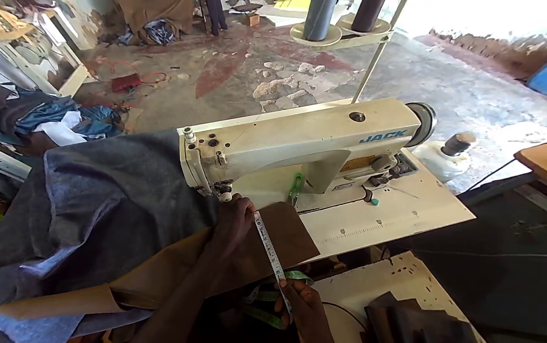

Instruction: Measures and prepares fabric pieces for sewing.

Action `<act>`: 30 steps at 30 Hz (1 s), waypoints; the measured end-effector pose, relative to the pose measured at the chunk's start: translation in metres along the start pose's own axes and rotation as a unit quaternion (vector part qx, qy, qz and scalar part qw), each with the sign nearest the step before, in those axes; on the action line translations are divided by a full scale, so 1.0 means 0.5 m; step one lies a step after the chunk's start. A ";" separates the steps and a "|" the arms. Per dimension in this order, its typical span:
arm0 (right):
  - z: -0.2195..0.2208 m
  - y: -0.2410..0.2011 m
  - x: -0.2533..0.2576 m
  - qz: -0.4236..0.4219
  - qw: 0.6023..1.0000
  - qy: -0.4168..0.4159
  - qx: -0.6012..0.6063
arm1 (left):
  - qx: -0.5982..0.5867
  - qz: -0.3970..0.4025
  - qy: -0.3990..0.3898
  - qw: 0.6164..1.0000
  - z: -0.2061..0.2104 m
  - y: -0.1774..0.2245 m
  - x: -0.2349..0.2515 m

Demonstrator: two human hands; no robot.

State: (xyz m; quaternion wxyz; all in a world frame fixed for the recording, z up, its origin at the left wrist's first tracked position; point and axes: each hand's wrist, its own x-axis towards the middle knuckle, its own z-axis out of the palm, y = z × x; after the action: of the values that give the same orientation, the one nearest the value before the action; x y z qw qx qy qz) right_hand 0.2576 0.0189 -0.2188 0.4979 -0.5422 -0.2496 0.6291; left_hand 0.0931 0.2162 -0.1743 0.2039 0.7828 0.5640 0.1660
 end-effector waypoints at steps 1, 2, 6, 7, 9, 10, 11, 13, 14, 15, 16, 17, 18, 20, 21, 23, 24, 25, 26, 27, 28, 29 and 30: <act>0.000 0.000 0.000 0.000 1.000 0.000 -0.001 | 0.001 -0.002 -0.004 1.000 -0.001 0.000 0.001; 0.000 0.000 -0.001 0.000 1.000 0.000 0.000 | 0.000 -0.002 -0.006 1.000 -0.001 -0.001 0.002; 0.003 0.000 -0.004 -0.008 1.000 0.009 0.001 | -0.005 0.000 -0.008 1.000 -0.003 -0.001 0.002; 0.004 -0.001 -0.006 -0.009 1.000 0.011 0.000 | -0.008 0.001 -0.006 1.000 -0.002 -0.002 0.002; 0.004 -0.001 -0.007 -0.014 1.000 0.011 -0.001 | -0.016 0.005 0.006 1.000 0.002 -0.003 0.000; 0.004 0.000 -0.008 -0.018 1.000 0.010 -0.003 | -0.022 0.007 0.013 1.000 0.005 -0.004 -0.002; 0.004 0.001 -0.008 -0.022 1.000 0.010 -0.004 | -0.028 0.010 0.021 0.999 0.009 -0.007 -0.005; 0.004 0.003 -0.008 -0.029 1.000 0.012 -0.005 | -0.037 0.019 0.039 0.998 0.016 -0.013 -0.009; 0.004 0.003 -0.008 -0.031 0.999 0.013 -0.005 | -0.039 0.024 0.049 0.998 0.020 -0.016 -0.011; 0.005 0.004 -0.009 -0.031 0.999 0.014 -0.006 | -0.041 0.028 0.057 0.997 0.022 -0.017 -0.013; 0.005 0.004 -0.009 -0.032 0.999 0.015 -0.006 | -0.044 0.030 0.061 0.997 0.024 -0.019 -0.014; 0.006 0.004 -0.009 -0.033 0.999 0.015 -0.006 | -0.046 0.031 0.063 0.996 0.025 -0.020 -0.014; 0.006 0.005 -0.009 -0.034 0.999 0.017 -0.007 | -0.048 0.032 0.064 0.996 0.026 -0.022 -0.014; 0.006 0.004 -0.008 -0.034 0.999 0.019 -0.009 | -0.050 0.033 0.068 0.996 0.027 -0.024 -0.014; 0.007 0.004 -0.008 -0.035 0.999 0.020 -0.010 | -0.051 0.033 0.071 0.996 0.026 -0.024 -0.013; 0.009 0.003 -0.006 -0.034 0.999 0.022 -0.009 | -0.052 0.025 0.072 0.996 0.024 -0.021 -0.011; 0.010 0.003 -0.006 -0.031 0.999 0.023 -0.009 | -0.050 0.022 0.072 0.996 0.024 -0.020 -0.011; 0.011 0.002 -0.007 -0.027 0.999 0.025 -0.011 | -0.050 0.019 0.071 0.996 0.026 -0.020 -0.010; 0.012 0.001 -0.008 -0.023 0.999 0.028 -0.012 | -0.050 0.018 0.071 0.996 0.028 -0.021 -0.009; 0.013 -0.001 -0.010 -0.019 0.999 0.030 -0.013 | -0.049 0.018 0.067 0.996 0.029 -0.023 -0.008; 0.014 -0.003 -0.013 -0.019 0.999 0.031 -0.014 | -0.047 0.020 0.057 0.997 0.027 -0.024 -0.009; 0.014 -0.005 -0.016 -0.022 0.999 0.031 -0.011 | -0.038 0.023 0.034 0.998 0.019 -0.024 -0.011; 0.013 -0.008 -0.019 -0.029 0.999 0.032 -0.004 | -0.025 0.023 0.006 0.999 0.005 -0.022 -0.015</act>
State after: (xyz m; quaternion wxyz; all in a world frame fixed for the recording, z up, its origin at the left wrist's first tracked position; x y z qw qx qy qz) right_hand 0.2523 0.0136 -0.2094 0.5216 -0.5566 -0.2520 0.5955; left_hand 0.0830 0.2120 -0.1820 0.2161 0.7890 0.5430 0.1896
